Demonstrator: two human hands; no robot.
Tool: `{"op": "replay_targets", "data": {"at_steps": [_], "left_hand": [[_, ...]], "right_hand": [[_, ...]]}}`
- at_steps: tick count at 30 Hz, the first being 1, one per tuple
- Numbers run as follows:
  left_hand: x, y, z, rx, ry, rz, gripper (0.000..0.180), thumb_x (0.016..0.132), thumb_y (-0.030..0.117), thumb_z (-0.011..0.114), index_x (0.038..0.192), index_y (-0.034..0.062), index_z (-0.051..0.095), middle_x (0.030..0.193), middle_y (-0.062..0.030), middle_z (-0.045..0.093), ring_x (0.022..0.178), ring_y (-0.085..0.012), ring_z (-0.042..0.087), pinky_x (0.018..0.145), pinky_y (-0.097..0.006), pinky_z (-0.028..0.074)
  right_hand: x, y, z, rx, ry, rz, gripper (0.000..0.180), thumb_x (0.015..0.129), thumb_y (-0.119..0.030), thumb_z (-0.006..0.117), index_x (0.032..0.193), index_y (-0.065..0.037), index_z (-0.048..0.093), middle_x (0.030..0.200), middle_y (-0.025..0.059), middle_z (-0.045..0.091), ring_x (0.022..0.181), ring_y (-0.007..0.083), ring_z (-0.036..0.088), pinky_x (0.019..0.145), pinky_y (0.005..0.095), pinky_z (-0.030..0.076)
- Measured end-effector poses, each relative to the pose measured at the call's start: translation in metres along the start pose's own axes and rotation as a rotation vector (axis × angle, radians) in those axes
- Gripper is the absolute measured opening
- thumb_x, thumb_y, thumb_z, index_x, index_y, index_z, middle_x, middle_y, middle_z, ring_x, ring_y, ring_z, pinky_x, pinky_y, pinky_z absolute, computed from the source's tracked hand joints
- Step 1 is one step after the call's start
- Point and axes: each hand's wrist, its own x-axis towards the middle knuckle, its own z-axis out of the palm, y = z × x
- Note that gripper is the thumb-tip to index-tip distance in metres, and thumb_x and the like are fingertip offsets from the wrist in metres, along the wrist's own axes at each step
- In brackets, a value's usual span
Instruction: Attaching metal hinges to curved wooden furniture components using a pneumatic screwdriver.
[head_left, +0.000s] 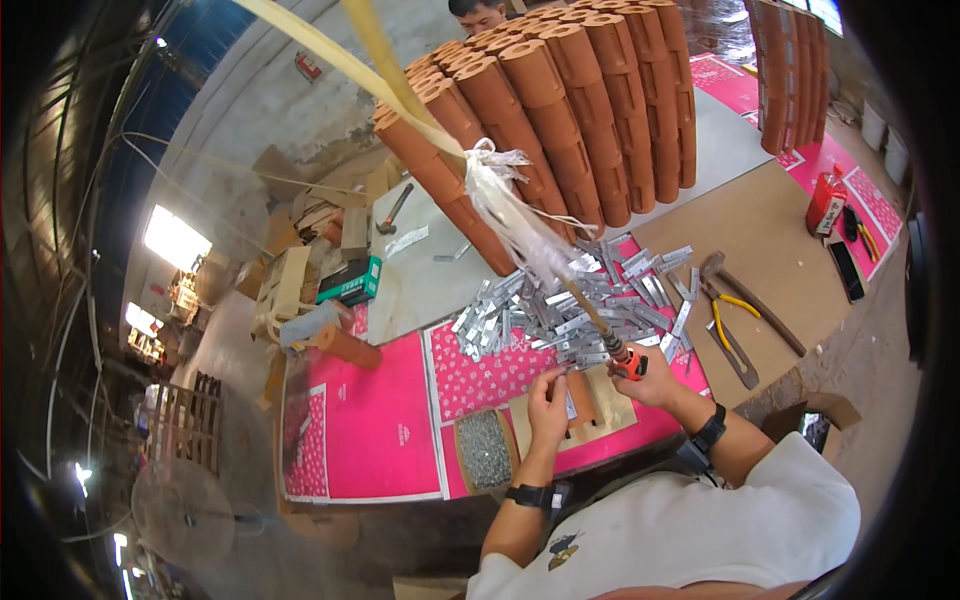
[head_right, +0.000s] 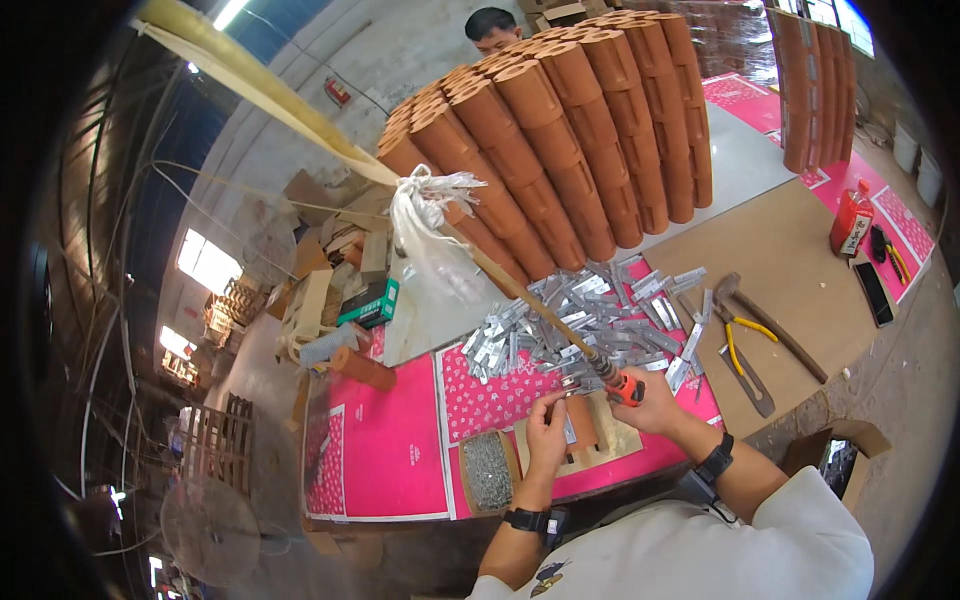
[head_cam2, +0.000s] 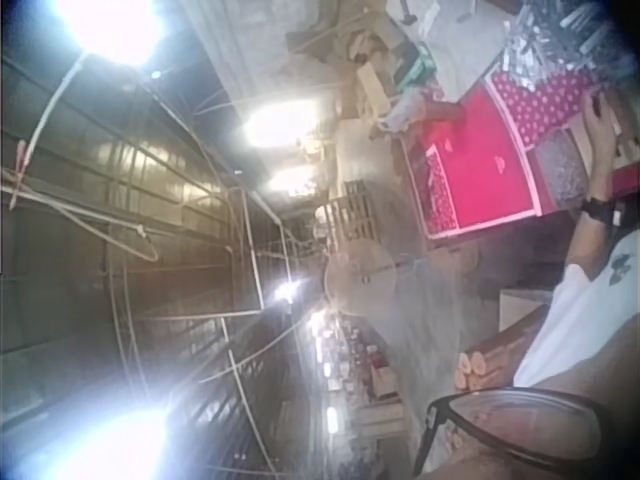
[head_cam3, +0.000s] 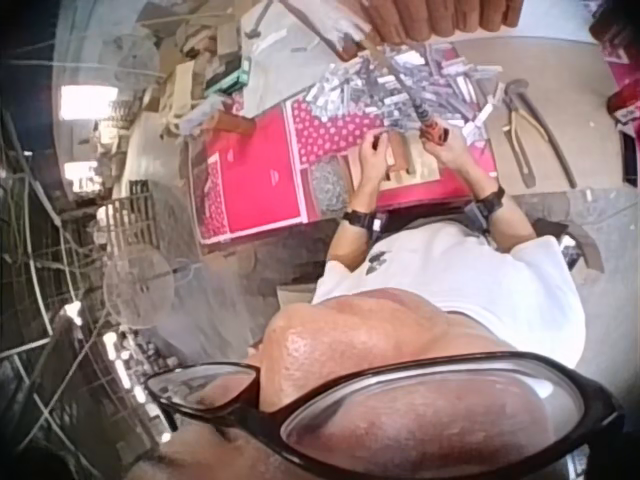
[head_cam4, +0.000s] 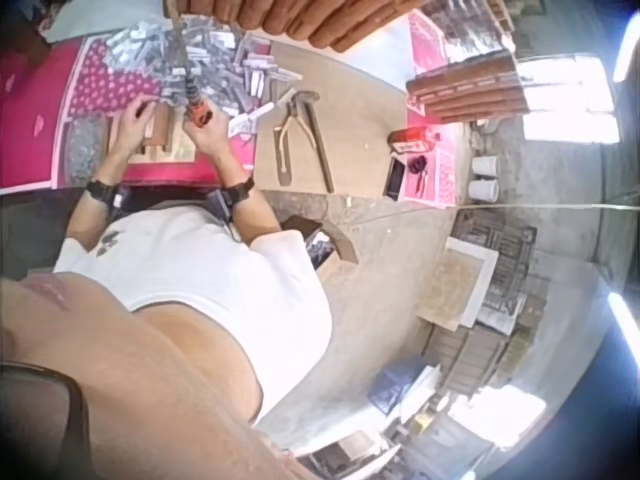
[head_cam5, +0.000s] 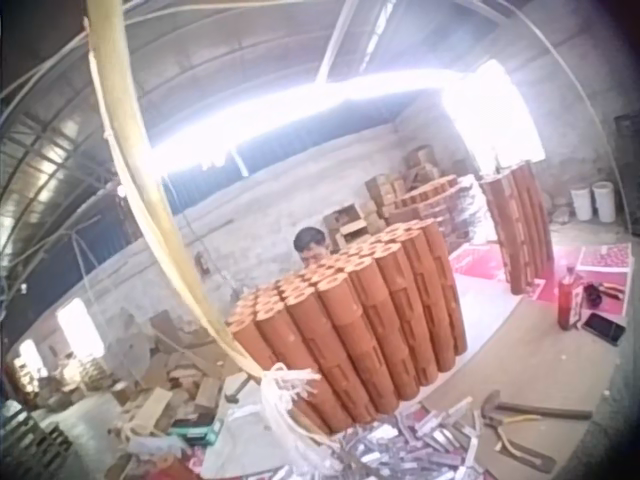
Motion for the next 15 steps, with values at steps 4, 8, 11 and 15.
{"op": "replay_targets", "data": {"at_steps": [4,8,11,15], "left_hand": [[-0.005,0.004,0.001,-0.042,-0.014,-0.11,0.018,0.099,0.011,0.06,0.116,0.0041,0.064,0.105,-0.0041,0.066,0.094,-0.01,0.058,0.083,-0.026,0.047],[-0.003,0.0,0.001,-0.091,0.032,-0.096,0.02,0.1,0.012,0.057,0.118,0.0037,0.062,0.103,-0.0031,0.063,0.092,-0.0092,0.056,0.081,-0.025,0.046],[-0.003,-0.003,-0.002,-0.05,0.0,-0.133,0.019,0.1,0.014,0.057,0.116,0.0039,0.062,0.1,-0.0021,0.061,0.089,-0.009,0.054,0.08,-0.025,0.046],[-0.006,0.002,-0.002,0.004,0.014,-0.111,0.017,0.101,0.016,0.056,0.112,0.0049,0.062,0.096,-0.0011,0.059,0.087,-0.0089,0.053,0.078,-0.025,0.045]], "right_hand": [[0.004,-0.007,-0.002,-0.08,-0.034,0.005,0.029,0.072,-0.01,0.076,0.099,-0.004,0.066,0.079,0.0013,0.064,0.07,0.0079,0.058,0.066,0.0268,0.049],[0.0,-0.003,-0.001,-0.07,-0.024,-0.006,0.032,0.072,-0.012,0.077,0.101,-0.004,0.067,0.079,0.0008,0.064,0.069,0.008,0.056,0.065,0.0271,0.048],[-0.001,-0.004,-0.001,-0.054,-0.014,-0.016,0.031,0.072,-0.012,0.077,0.1,-0.004,0.067,0.078,0.0008,0.063,0.068,0.0082,0.056,0.064,0.0274,0.048],[0.0,-0.004,-0.001,-0.062,-0.011,-0.02,0.03,0.072,-0.013,0.077,0.099,-0.005,0.066,0.077,0.0009,0.063,0.066,0.0087,0.056,0.063,0.0276,0.048]]}}
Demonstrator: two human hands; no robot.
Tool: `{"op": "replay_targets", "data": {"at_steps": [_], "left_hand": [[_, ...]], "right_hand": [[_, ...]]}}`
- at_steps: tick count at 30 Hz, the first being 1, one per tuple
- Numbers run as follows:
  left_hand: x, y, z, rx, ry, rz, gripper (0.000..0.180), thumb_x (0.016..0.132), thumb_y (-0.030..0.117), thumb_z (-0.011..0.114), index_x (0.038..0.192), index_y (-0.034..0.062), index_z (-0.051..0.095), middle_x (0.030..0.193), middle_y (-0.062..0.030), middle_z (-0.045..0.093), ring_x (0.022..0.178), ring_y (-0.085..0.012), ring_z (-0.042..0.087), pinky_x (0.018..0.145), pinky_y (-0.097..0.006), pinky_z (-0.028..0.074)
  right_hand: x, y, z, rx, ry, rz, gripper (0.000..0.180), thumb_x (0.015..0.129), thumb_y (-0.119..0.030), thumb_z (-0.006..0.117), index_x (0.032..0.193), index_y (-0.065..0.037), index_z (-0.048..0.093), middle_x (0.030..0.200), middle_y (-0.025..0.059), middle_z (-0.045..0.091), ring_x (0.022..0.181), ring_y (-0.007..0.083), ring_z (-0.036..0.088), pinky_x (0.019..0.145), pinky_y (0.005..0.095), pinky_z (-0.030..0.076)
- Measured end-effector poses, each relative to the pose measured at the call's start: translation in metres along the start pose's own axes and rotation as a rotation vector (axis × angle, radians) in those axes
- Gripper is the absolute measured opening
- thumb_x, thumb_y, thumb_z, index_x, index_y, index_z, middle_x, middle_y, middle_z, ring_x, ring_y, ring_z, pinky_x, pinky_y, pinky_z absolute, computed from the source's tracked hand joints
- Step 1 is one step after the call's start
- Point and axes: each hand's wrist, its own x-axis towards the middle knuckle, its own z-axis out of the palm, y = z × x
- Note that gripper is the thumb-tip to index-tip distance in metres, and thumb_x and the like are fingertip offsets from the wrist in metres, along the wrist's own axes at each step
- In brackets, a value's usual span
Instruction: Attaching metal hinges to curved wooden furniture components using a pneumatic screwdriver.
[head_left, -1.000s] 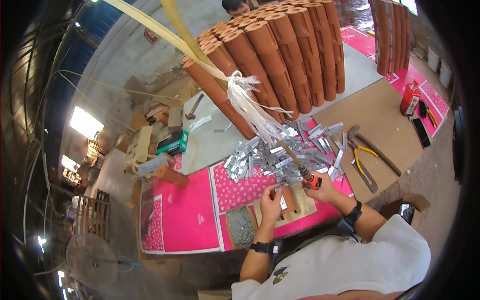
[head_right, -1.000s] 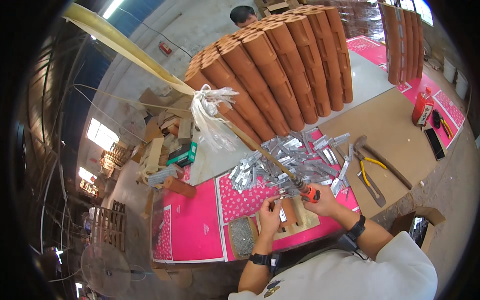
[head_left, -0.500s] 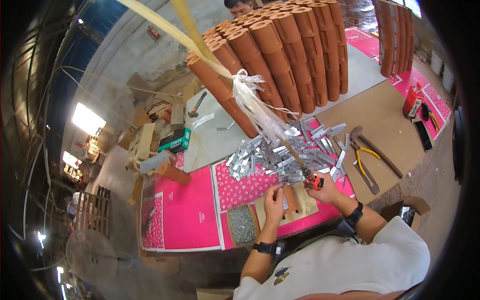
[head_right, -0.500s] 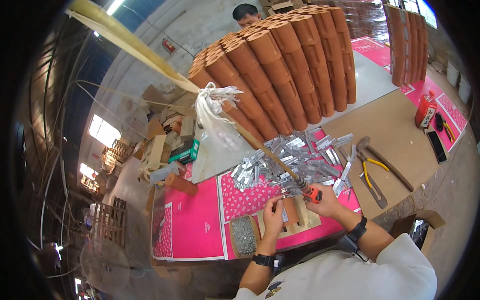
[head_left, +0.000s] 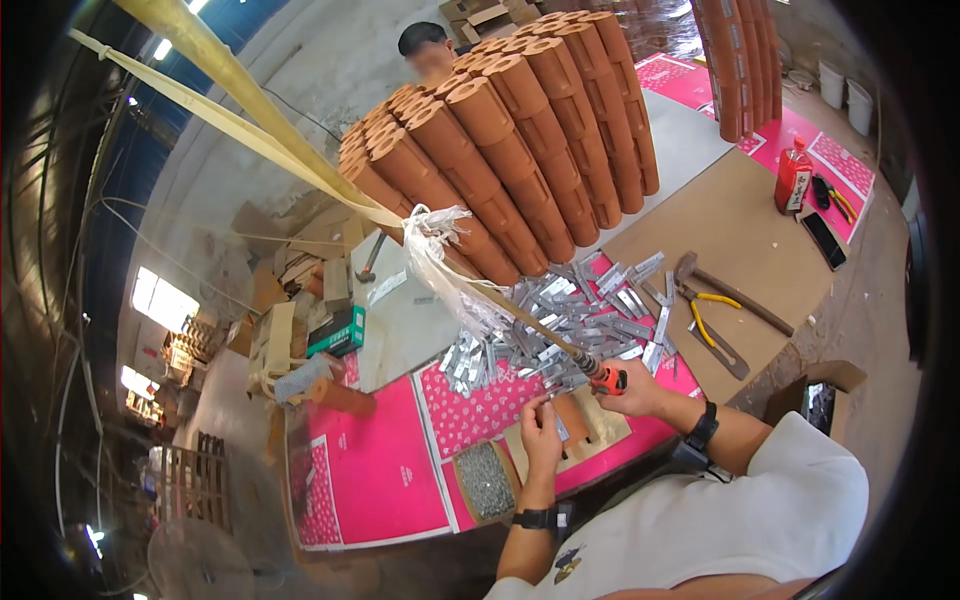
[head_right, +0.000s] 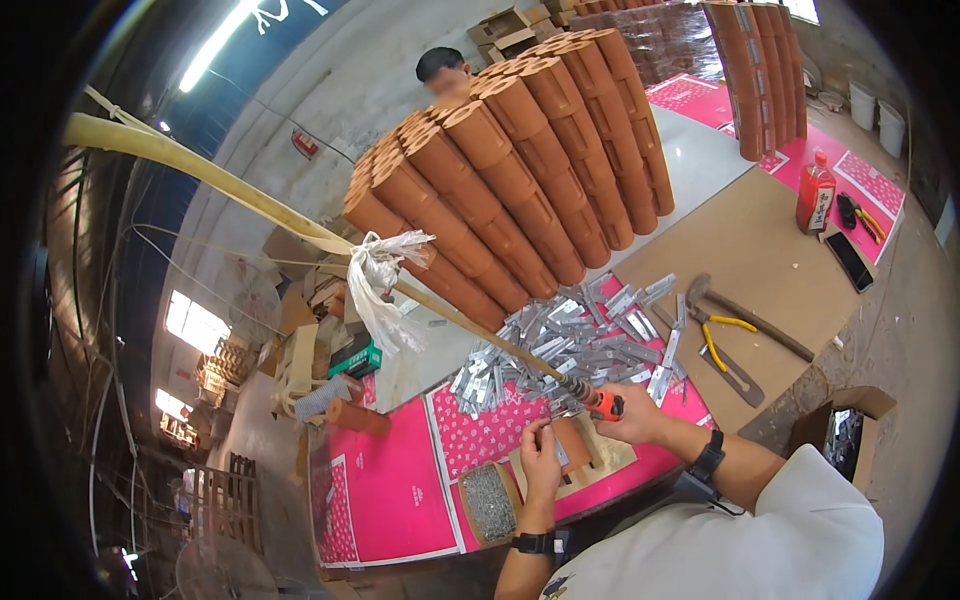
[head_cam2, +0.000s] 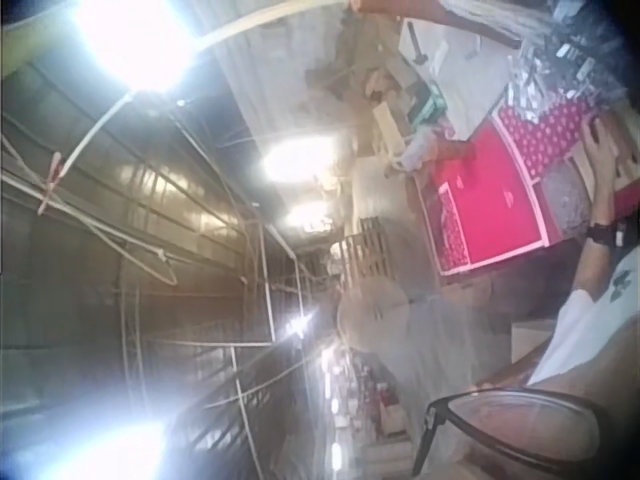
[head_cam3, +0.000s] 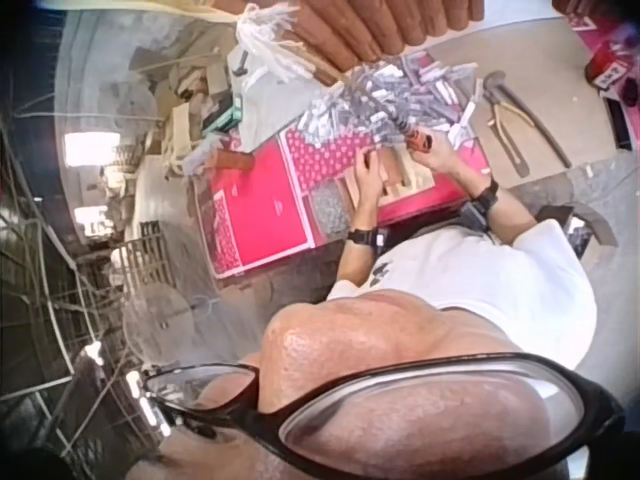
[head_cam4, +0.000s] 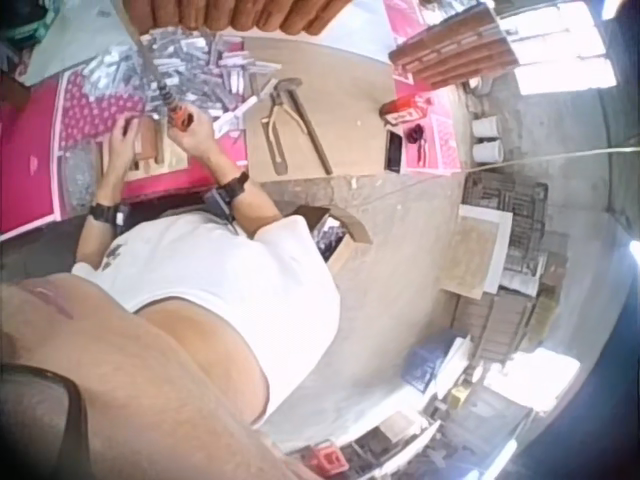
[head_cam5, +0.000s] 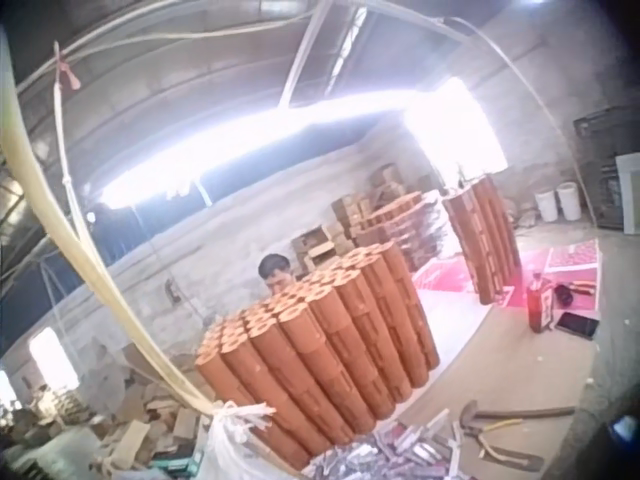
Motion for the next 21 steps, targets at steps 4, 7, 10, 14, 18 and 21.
{"op": "replay_targets", "data": {"at_steps": [4,7,10,14,18,21], "left_hand": [[-0.0007,0.0056,0.0007,0.0,-0.001,-0.026,0.016,0.101,0.016,0.056,0.11,0.0053,0.063,0.095,-0.0012,0.059,0.086,-0.0094,0.053,0.078,-0.026,0.045],[0.0009,0.0056,0.0002,0.06,0.013,0.009,0.016,0.101,0.016,0.056,0.109,0.0051,0.063,0.095,-0.0018,0.06,0.086,-0.0101,0.053,0.077,-0.027,0.046],[0.0014,0.0026,-0.0014,0.115,0.023,0.027,0.015,0.101,0.017,0.056,0.108,0.0045,0.063,0.094,-0.0022,0.061,0.085,-0.0106,0.054,0.077,-0.027,0.046],[-0.0017,-0.0027,0.0009,0.119,0.05,0.014,0.019,0.098,0.018,0.059,0.107,0.0022,0.064,0.095,-0.01,0.064,0.088,-0.0192,0.059,0.081,-0.033,0.048],[0.0006,-0.0037,0.0003,0.088,0.042,-0.016,0.019,0.098,0.018,0.059,0.107,0.0018,0.065,0.095,-0.0112,0.065,0.088,-0.0205,0.061,0.081,-0.033,0.048],[0.0012,-0.0006,0.0013,0.135,0.053,0.065,0.015,0.1,0.016,0.057,0.106,0.0035,0.064,0.093,-0.0036,0.063,0.085,-0.0111,0.057,0.077,-0.028,0.048]], "right_hand": [[0.0,0.0018,0.0012,0.006,0.002,-0.01,0.028,0.072,-0.014,0.077,0.096,-0.006,0.066,0.076,0.002,0.062,0.065,0.0099,0.056,0.062,0.0284,0.048],[0.0,0.004,0.001,-0.02,0.004,-0.017,0.025,0.071,-0.014,0.077,0.093,-0.006,0.066,0.075,0.0027,0.062,0.065,0.0104,0.056,0.062,0.0289,0.048],[0.0,0.0033,0.0026,-0.028,0.002,-0.029,0.024,0.071,-0.014,0.077,0.089,-0.007,0.065,0.074,0.0029,0.062,0.064,0.0107,0.057,0.061,0.0292,0.048],[-0.0016,0.0052,0.0014,-0.039,0.008,-0.004,0.023,0.07,-0.014,0.077,0.088,-0.006,0.065,0.071,0.0025,0.061,0.063,0.0104,0.057,0.06,0.0293,0.047],[-0.0016,0.0027,-0.0019,-0.042,-0.053,0.055,0.025,0.072,-0.008,0.076,0.095,-0.005,0.068,0.082,0.0013,0.067,0.072,0.0074,0.06,0.068,0.0267,0.05],[-0.0007,0.0058,-0.0008,-0.012,-0.037,0.051,0.024,0.072,-0.008,0.076,0.095,-0.005,0.068,0.082,0.0009,0.067,0.073,0.0071,0.06,0.068,0.0264,0.05]]}}
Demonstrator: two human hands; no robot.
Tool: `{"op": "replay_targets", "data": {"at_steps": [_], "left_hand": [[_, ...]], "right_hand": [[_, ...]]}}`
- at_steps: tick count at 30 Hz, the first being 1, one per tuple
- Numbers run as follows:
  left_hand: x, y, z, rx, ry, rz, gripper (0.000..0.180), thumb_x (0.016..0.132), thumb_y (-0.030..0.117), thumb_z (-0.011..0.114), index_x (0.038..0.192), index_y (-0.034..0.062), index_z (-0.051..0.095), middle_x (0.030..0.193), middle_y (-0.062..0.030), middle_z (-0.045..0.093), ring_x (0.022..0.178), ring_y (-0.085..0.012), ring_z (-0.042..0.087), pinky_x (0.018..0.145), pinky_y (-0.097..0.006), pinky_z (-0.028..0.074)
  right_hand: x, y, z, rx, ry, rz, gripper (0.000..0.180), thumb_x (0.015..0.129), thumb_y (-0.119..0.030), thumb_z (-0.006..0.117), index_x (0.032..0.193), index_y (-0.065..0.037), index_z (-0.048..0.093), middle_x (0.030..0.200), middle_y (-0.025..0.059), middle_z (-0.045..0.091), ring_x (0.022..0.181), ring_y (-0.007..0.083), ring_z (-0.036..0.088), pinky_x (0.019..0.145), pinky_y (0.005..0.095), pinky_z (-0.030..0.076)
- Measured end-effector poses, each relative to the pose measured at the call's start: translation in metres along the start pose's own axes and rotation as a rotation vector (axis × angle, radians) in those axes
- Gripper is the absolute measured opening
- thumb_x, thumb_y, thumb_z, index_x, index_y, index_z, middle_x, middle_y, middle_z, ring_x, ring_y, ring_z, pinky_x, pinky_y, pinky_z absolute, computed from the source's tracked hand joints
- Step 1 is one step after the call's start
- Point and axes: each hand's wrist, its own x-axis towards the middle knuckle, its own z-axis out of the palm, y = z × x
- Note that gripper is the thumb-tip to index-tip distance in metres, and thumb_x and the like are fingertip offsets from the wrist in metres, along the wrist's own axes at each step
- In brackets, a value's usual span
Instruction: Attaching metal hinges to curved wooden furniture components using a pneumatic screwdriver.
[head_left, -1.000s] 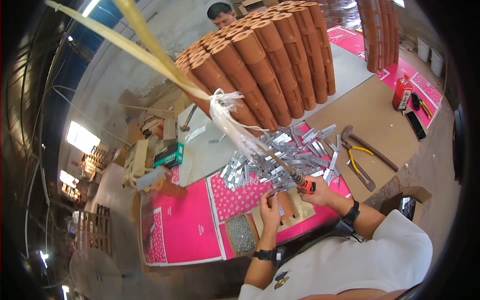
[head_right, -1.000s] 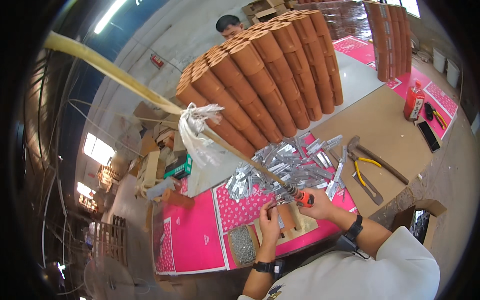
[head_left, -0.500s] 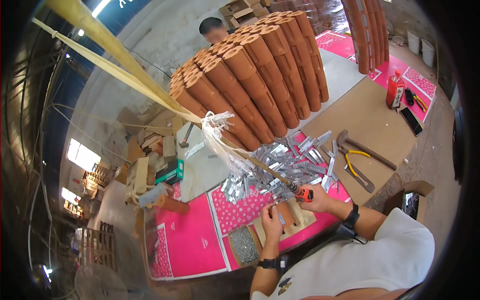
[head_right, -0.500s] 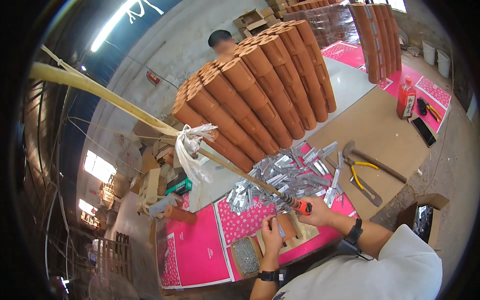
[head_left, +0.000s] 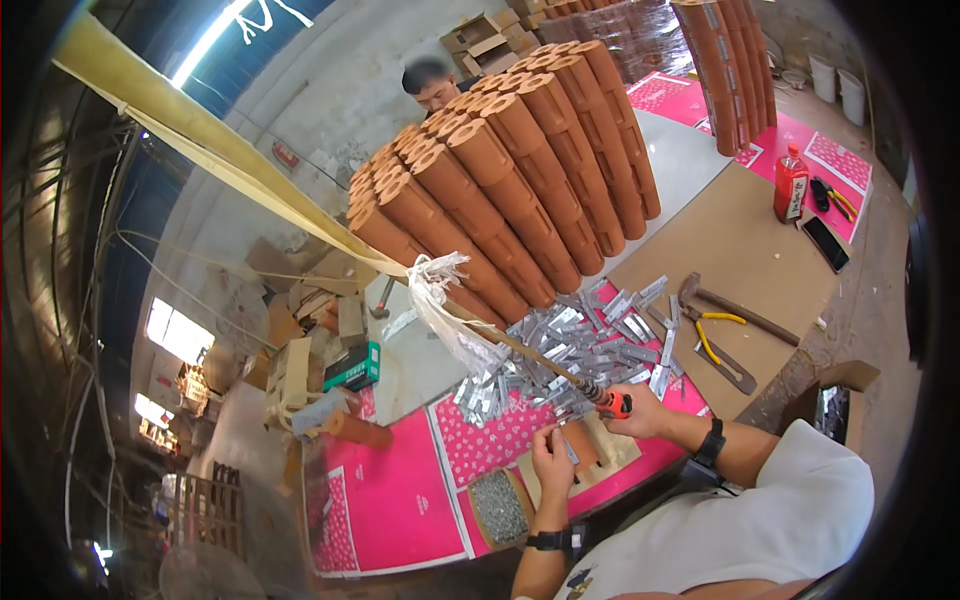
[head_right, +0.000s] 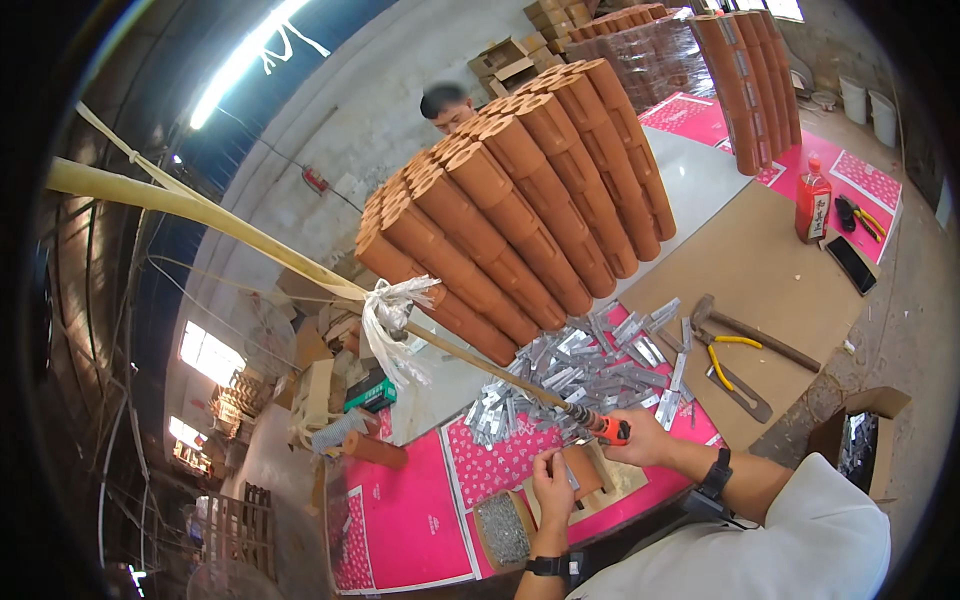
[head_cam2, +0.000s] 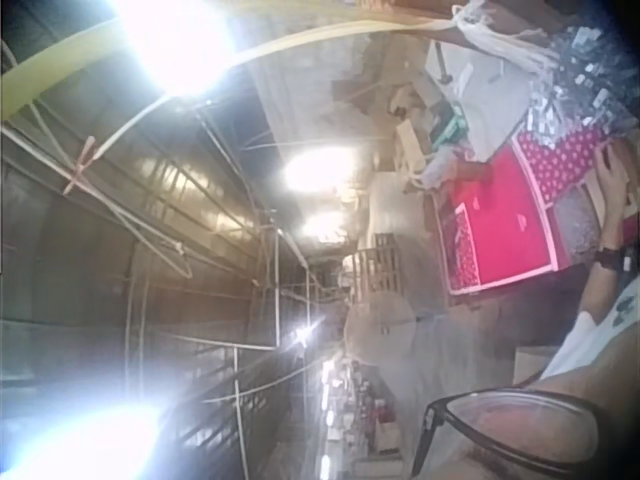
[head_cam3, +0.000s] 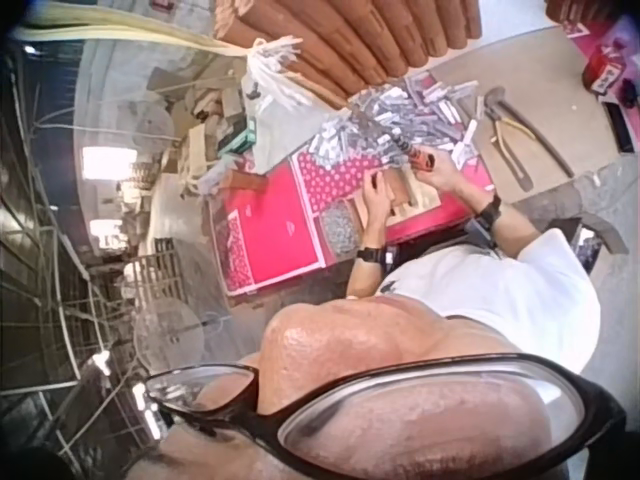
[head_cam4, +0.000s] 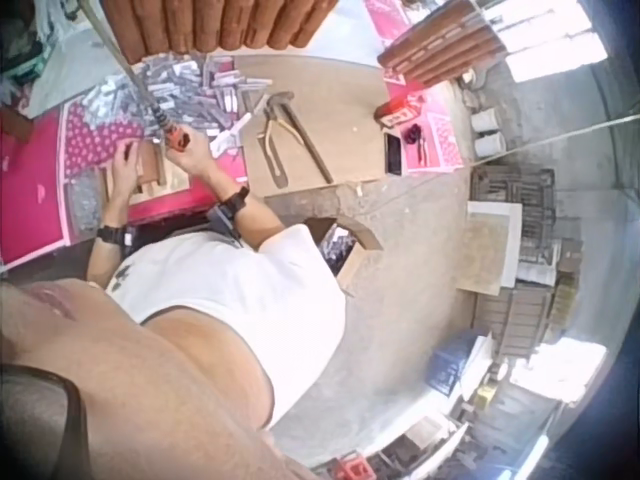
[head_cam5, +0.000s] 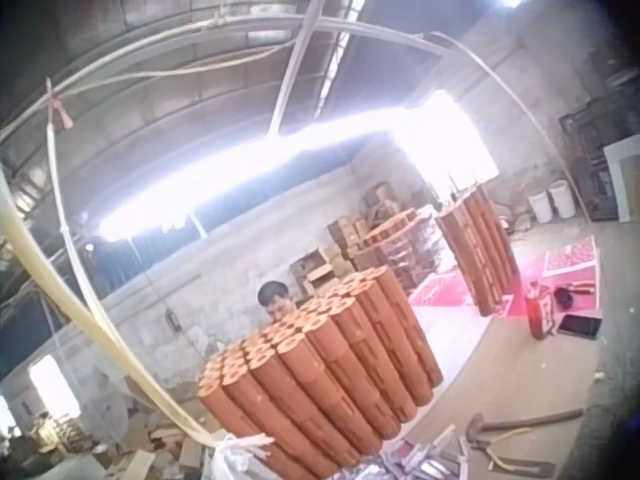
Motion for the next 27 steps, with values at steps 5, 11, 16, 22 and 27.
{"op": "replay_targets", "data": {"at_steps": [5,11,16,22,27], "left_hand": [[0.003,0.002,-0.003,-0.007,-0.014,-0.055,0.019,0.099,0.016,0.058,0.11,0.0018,0.063,0.098,-0.0082,0.063,0.09,-0.0165,0.059,0.082,-0.031,0.048],[-0.021,0.045,-0.025,0.256,0.105,0.277,0.037,0.1,0.013,0.053,0.131,-0.0055,0.046,0.118,-0.0156,0.056,0.105,-0.0218,0.056,0.095,-0.035,0.044],[-0.092,0.076,-0.098,0.433,-0.379,0.208,0.013,0.086,0.018,0.07,0.091,0.0069,0.073,0.082,-0.0126,0.068,0.08,-0.0319,0.065,0.072,-0.05,0.051],[-0.096,0.086,-0.092,0.497,-0.694,-0.044,0.013,0.085,0.019,0.071,0.091,0.0072,0.073,0.081,-0.0125,0.068,0.08,-0.0317,0.065,0.072,-0.05,0.051],[-0.088,0.083,-0.086,0.547,-0.747,-0.105,0.014,0.085,0.02,0.071,0.09,0.0074,0.074,0.081,-0.0124,0.068,0.08,-0.0316,0.065,0.072,-0.05,0.051]], "right_hand": [[0.004,0.004,0.001,-0.006,-0.007,-0.017,0.026,0.073,-0.008,0.077,0.096,-0.005,0.068,0.083,0.0018,0.068,0.074,0.007,0.06,0.069,0.0265,0.051],[0.003,0.009,-0.003,-0.033,-0.008,-0.054,0.029,0.073,-0.009,0.077,0.1,-0.004,0.068,0.084,0.003,0.068,0.074,0.0083,0.061,0.07,0.0278,0.052],[0.003,0.008,0.002,-0.11,0.039,-0.196,0.032,0.071,-0.022,0.079,0.097,-0.007,0.065,0.069,0.01,0.061,0.059,0.0224,0.059,0.06,0.0352,0.049],[-0.006,-0.008,-0.004,-0.107,0.019,-0.166,0.035,0.071,-0.024,0.079,0.099,-0.009,0.065,0.071,0.0122,0.063,0.062,0.028,0.063,0.061,0.0381,0.05],[-0.004,-0.007,-0.005,-0.081,-0.013,-0.18,0.035,0.07,-0.024,0.078,0.1,-0.01,0.066,0.074,0.0113,0.065,0.068,0.0314,0.066,0.062,0.039,0.051]]}}
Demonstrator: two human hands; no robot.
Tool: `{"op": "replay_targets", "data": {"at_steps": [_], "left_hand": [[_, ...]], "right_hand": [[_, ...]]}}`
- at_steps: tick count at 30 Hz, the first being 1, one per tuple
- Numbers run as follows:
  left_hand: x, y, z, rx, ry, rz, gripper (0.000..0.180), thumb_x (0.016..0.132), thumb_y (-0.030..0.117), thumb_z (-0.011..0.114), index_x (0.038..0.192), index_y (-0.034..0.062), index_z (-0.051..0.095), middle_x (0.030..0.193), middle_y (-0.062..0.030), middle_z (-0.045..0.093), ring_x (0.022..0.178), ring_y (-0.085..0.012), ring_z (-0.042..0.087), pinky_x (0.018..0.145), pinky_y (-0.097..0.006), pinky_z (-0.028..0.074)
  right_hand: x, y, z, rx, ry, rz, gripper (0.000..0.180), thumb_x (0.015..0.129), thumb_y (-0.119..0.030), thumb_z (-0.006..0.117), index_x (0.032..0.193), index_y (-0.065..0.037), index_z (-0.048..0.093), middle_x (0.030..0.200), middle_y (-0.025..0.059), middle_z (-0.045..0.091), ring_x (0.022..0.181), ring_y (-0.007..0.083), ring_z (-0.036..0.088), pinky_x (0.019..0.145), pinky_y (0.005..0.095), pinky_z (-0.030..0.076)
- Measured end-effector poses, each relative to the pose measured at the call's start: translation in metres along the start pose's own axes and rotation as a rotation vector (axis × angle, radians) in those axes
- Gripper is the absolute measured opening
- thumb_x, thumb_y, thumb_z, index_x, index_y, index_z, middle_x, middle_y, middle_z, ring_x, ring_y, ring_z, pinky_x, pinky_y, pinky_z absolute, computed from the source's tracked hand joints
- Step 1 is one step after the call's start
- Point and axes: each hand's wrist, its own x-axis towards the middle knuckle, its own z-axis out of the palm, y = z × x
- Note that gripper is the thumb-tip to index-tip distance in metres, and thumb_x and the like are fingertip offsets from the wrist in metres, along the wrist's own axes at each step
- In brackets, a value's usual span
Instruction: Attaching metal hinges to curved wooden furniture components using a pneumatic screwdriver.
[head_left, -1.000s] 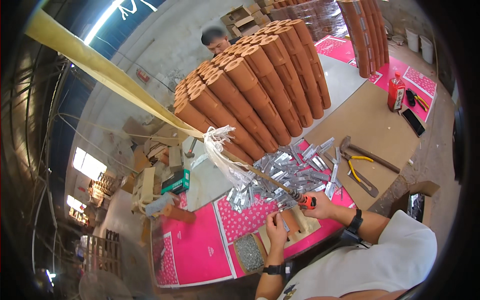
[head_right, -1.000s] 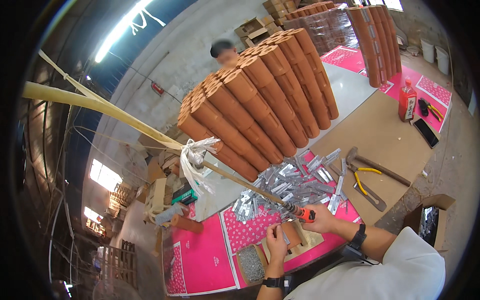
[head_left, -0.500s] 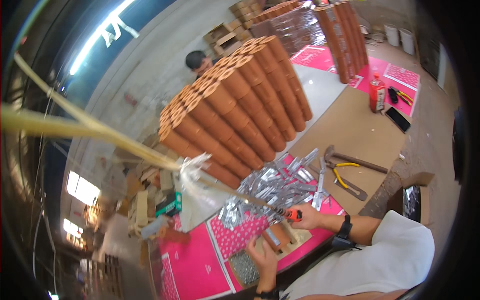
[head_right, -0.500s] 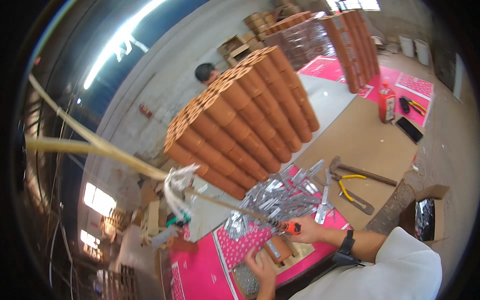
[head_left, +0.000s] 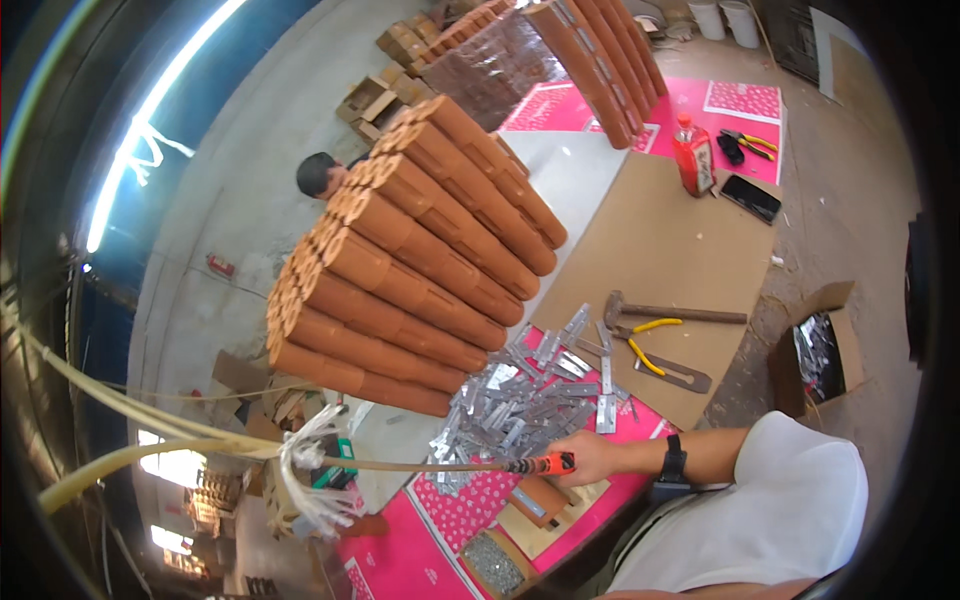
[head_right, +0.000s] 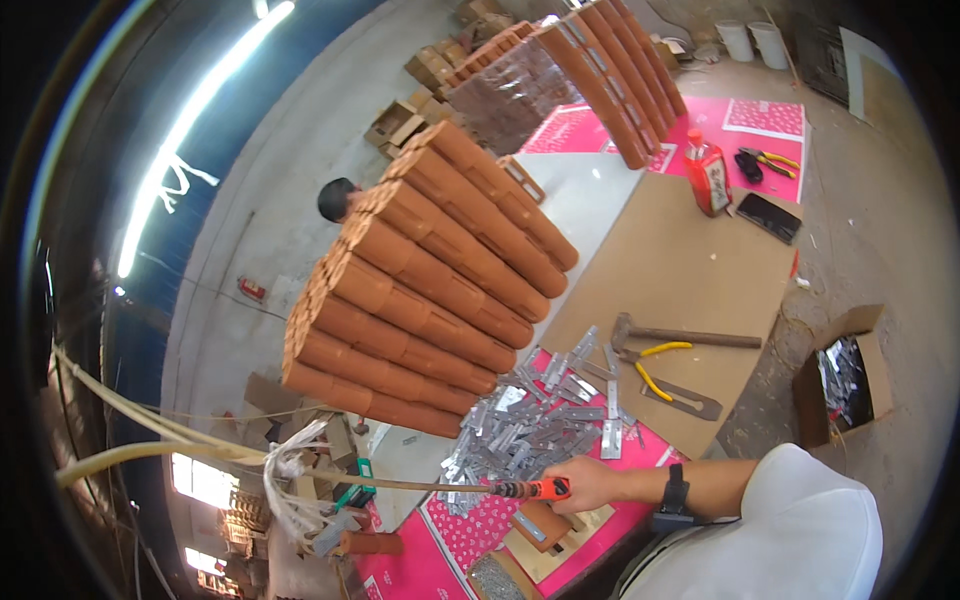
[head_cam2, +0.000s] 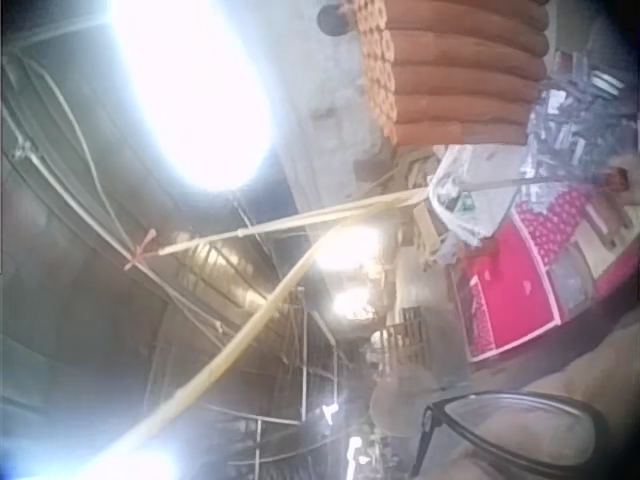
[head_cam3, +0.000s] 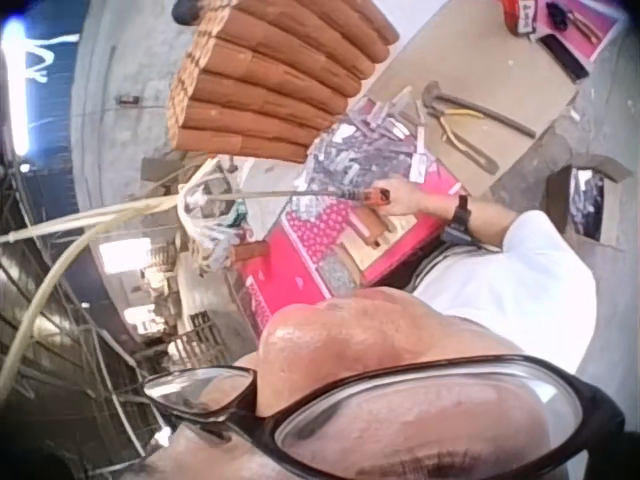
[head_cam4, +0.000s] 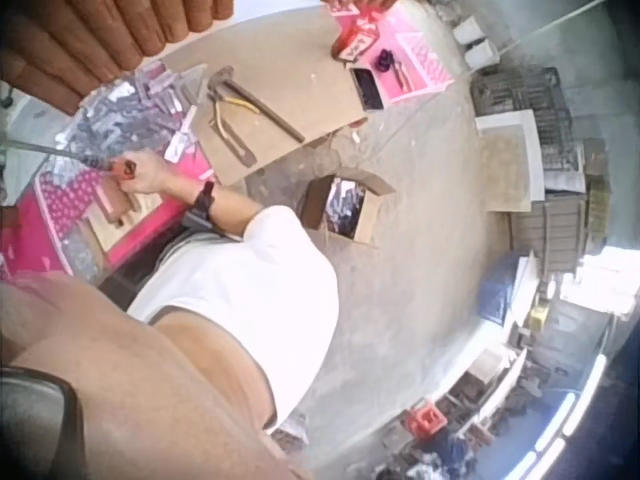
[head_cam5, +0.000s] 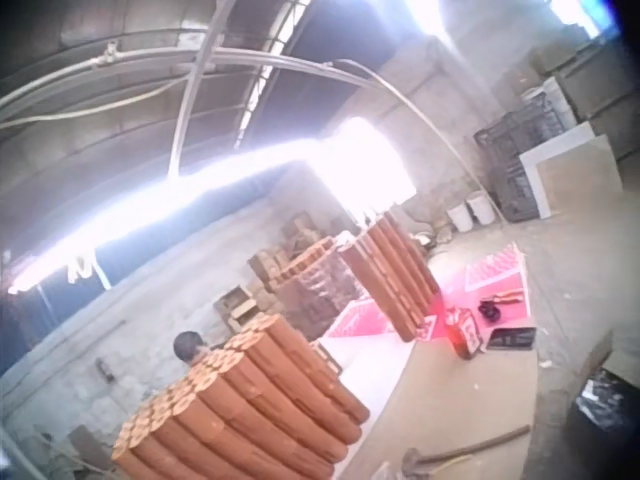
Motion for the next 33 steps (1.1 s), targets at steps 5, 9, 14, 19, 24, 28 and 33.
{"op": "replay_targets", "data": {"at_steps": [5,9,14,19,24,28,33], "left_hand": [[0.006,-0.002,-0.004,0.021,-0.046,-0.01,0.014,0.084,0.021,0.071,0.09,0.0077,0.074,0.081,-0.0123,0.068,0.08,-0.0314,0.066,0.071,-0.05,0.051],[0.016,0.001,-0.003,0.048,-0.119,0.002,0.015,0.084,0.021,0.072,0.09,0.0079,0.074,0.081,-0.0122,0.068,0.08,-0.0313,0.066,0.071,-0.049,0.051],[0.012,-0.006,-0.007,0.055,-0.135,0.026,0.016,0.083,0.022,0.072,0.09,0.0081,0.074,0.081,-0.012,0.069,0.08,-0.0312,0.066,0.071,-0.049,0.051],[0.023,-0.009,-0.009,0.076,-0.2,0.029,0.016,0.083,0.023,0.072,0.089,0.0083,0.075,0.08,-0.0119,0.069,0.08,-0.031,0.066,0.071,-0.049,0.052],[0.018,-0.013,-0.013,0.081,-0.216,0.001,0.017,0.082,0.024,0.072,0.089,0.0086,0.075,0.08,-0.0118,0.069,0.08,-0.0308,0.066,0.07,-0.049,0.052],[-0.008,-0.023,-0.019,0.063,-0.2,-0.091,0.017,0.082,0.024,0.073,0.089,0.0088,0.075,0.08,-0.0117,0.069,0.08,-0.0307,0.067,0.07,-0.048,0.052],[-0.057,-0.051,0.005,0.062,-0.518,-0.258,0.018,0.081,0.025,0.073,0.088,0.009,0.075,0.08,-0.0116,0.069,0.08,-0.0306,0.067,0.07,-0.048,0.052]], "right_hand": [[0.003,-0.003,0.003,0.026,0.022,-0.021,0.035,0.069,-0.024,0.077,0.099,-0.011,0.065,0.075,0.011,0.066,0.069,0.0324,0.066,0.062,0.0403,0.051],[-0.003,0.0,-0.003,-0.002,0.041,-0.033,0.033,0.069,-0.022,0.077,0.097,-0.01,0.065,0.077,0.0107,0.066,0.069,0.0307,0.066,0.062,0.0398,0.051],[0.005,-0.008,0.012,0.076,0.009,-0.057,0.031,0.069,-0.024,0.076,0.094,-0.01,0.064,0.076,0.0109,0.066,0.07,0.0343,0.065,0.063,0.043,0.05],[-0.003,0.0,0.003,0.056,0.091,-0.022,0.03,0.069,-0.022,0.076,0.093,-0.009,0.063,0.074,0.011,0.066,0.07,0.0333,0.065,0.063,0.043,0.05],[0.003,-0.004,-0.001,0.076,0.109,-0.081,0.03,0.068,-0.019,0.075,0.092,-0.007,0.063,0.073,0.0121,0.065,0.069,0.0335,0.065,0.063,0.0435,0.049],[0.013,-0.008,0.011,0.038,0.005,-0.065,0.03,0.069,-0.022,0.074,0.092,-0.007,0.063,0.075,0.0138,0.066,0.07,0.0355,0.065,0.063,0.0447,0.049],[-0.008,0.02,0.012,-0.007,0.059,-0.018,0.038,0.069,-0.028,0.08,0.099,-0.008,0.067,0.081,0.0128,0.067,0.073,0.0297,0.068,0.066,0.0385,0.053]]}}
